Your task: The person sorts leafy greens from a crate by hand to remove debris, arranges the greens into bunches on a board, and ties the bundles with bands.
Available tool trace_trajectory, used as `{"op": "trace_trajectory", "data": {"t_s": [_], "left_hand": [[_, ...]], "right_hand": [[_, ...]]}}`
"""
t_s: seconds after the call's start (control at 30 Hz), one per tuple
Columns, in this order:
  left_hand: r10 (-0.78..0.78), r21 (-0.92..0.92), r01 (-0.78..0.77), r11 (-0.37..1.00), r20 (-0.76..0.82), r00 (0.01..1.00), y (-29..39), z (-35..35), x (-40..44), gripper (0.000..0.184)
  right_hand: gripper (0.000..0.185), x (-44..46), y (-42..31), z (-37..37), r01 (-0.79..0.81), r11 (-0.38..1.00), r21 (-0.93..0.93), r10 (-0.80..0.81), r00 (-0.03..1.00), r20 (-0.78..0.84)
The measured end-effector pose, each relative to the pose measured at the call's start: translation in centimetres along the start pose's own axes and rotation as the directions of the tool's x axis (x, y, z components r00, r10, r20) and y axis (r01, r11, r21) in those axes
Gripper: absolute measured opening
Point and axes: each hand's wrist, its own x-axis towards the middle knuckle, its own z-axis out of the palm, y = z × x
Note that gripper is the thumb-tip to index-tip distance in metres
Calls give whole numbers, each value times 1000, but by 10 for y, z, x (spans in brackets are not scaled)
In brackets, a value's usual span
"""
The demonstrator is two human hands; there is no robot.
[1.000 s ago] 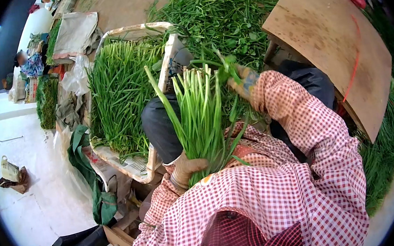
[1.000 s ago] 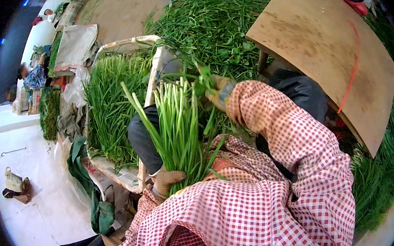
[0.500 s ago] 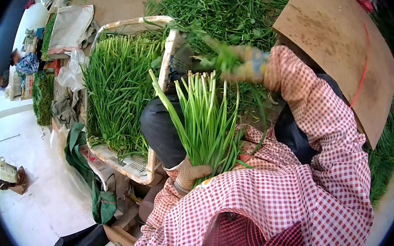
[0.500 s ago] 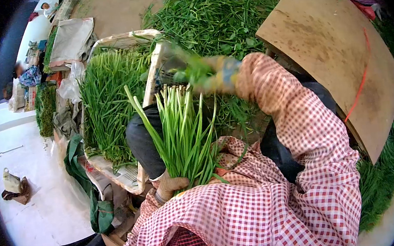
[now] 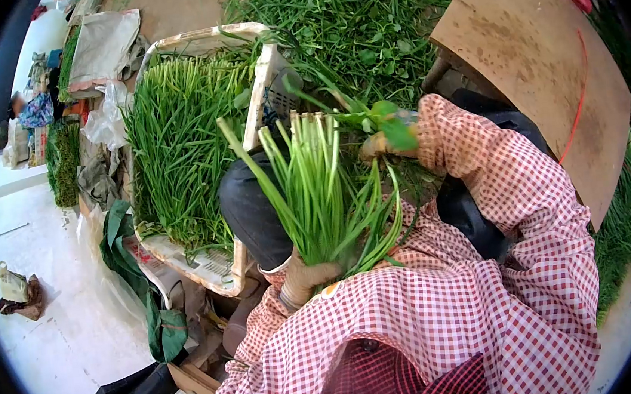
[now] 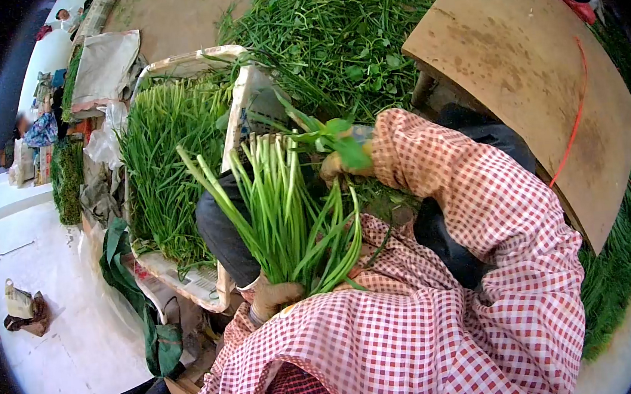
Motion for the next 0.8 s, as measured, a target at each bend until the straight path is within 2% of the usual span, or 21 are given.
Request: {"op": "trace_trajectory", "data": {"t_s": [0.03, 0.07, 0.1, 0.13, 0.17, 0.2, 0.27, 0.33, 0.4, 0.47, 0.5, 0.57, 0.63, 0.7, 0.77, 0.8], "left_hand": [[16, -17, -16, 1000, -9, 1000, -3, -8, 0, 77], [33, -35, -33, 999, -18, 999, -6, -13, 0, 77], [32, -40, -32, 999, -20, 999, -3, -8, 0, 77], [12, -75, -13, 997, -18, 1000, 3, 2, 0, 77], [-7, -109, 6, 994, -17, 1000, 6, 7, 0, 77], [0, -94, 1, 996, 5, 1000, 3, 1, 2, 77], [-9, -126, 11, 992, 9, 1000, 10, 12, 0, 77], [-15, -162, 17, 987, 13, 1000, 10, 10, 0, 77], [-17, -2, 17, 1000, -56, 998, 1, -3, 1, 77], [4, -18, -5, 1000, -57, 998, 1, 0, 3, 77], [21, -27, -22, 999, -53, 998, 1, 4, 4, 78], [-10, -39, 8, 999, -42, 999, 2, 5, 6, 80], [16, -11, -17, 1000, -57, 998, -1, 3, 8, 82], [-7, 64, 13, 998, -102, 995, 3, 12, 6, 82], [-27, 137, 48, 989, -149, 988, 5, 14, 5, 82], [-59, 46, 64, 997, -96, 994, 5, 12, 6, 83]], "right_hand": [[46, -17, 9, -2, 66, 908, 415, -81, 997, 19], [42, -33, 16, -2, 104, 648, 754, -161, 987, 2], [42, -58, -13, 19, 223, 806, 548, -161, 974, -160], [43, -85, -45, 40, 252, 924, 289, -156, 935, -318], [43, -80, -39, 36, 251, 924, 290, -154, 936, -317], [45, -71, -32, 24, 291, 945, 147, -203, 878, -434], [44, -52, -40, -17, 131, 986, 103, -61, 859, -507], [39, -53, -76, -47, -97, 979, 177, 184, 793, -581], [36, -81, -118, -37, 73, 977, 200, 88, 715, -694], [36, -119, -164, 18, 147, 976, 162, -4, 753, -658], [37, -130, -189, 51, 13, 997, 78, 39, 784, -620], [31, -133, -184, 79, 13, 1000, 15, -5, 893, -451], [38, -128, -160, 93, -9, 996, 87, 29, 974, -227], [38, -120, -145, 100, -21, 999, 28, 23, 996, -89], [35, -81, -65, 90, -79, 997, -7, 78, 996, -53], [34, -70, -33, 81, -14, 894, 447, -24, 997, 80]]}}
